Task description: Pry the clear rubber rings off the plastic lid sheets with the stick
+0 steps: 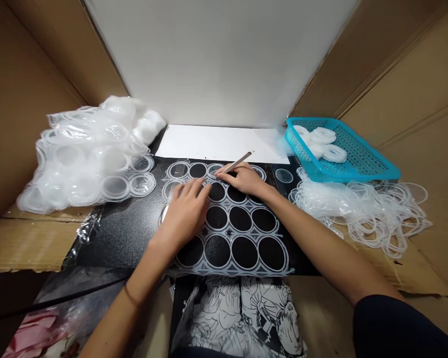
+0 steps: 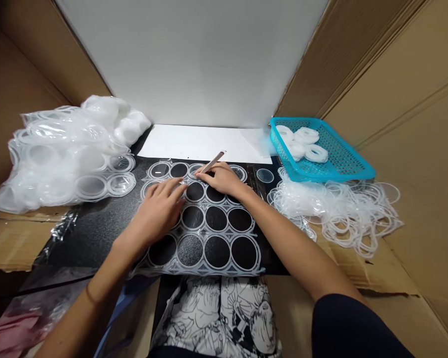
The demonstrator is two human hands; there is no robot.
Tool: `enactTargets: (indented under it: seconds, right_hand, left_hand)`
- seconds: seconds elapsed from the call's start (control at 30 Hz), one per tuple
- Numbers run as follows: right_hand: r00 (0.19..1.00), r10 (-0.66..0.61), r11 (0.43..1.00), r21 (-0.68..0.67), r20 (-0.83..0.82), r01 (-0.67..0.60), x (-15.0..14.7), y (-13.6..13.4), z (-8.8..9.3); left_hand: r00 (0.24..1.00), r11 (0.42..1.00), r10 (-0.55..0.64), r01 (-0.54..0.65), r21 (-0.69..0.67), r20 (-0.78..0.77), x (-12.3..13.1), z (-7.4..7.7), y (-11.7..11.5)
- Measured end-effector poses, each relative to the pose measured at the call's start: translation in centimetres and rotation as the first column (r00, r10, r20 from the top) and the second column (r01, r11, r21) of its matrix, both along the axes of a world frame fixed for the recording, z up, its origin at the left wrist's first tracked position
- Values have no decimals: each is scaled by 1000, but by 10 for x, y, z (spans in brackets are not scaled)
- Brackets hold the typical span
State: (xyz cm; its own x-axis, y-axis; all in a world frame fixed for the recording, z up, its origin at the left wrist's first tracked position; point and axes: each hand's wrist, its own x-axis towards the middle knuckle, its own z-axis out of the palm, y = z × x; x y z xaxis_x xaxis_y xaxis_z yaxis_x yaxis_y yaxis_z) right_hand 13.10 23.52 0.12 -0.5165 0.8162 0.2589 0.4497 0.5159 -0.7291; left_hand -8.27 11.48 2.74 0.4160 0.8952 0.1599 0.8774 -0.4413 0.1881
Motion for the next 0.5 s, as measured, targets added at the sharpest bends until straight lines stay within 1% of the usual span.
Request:
enactTargets:
  seconds: [0.07,0.13,0.2,0.27,0.33,0.4,0.43,0.5]
  right_hand:
    - [1000,8,1000,28,-8,-8,0,-1,-1]
    - [1000,15,999,39,-18,-14,0,-2,-2]
    - [999,45,996,71,10,-45,0,-3,-1]
    - [990,74,982,165,121,-93,-1,-2,0]
    - [956,63,944,294,287,-150,-3,-1,3]
    - [905,24,897,391,425,-207,-6,1,7]
    - [884,4,879,421,467,-226,-8,2,9]
    - [865,-50,857,466,499,-220,-13,7,16]
  left_hand:
    - [999,999,-16,17,-32,29,23,0,-5]
    - [998,995,53,-50,-88,31,42,-8,-8]
    - [993,987,114,-110,-117,24,53,-19,-9]
    - [991,986,130,-126,-112,30,56,-29,-9]
    - [991,988,127,-123,-94,42,54,-34,-9]
    - [991,989,123,-118,-86,48,51,-35,-9]
    - [992,990,120,-115,-86,47,51,-34,-9]
    - [992,990,115,-111,-86,42,50,-33,-9]
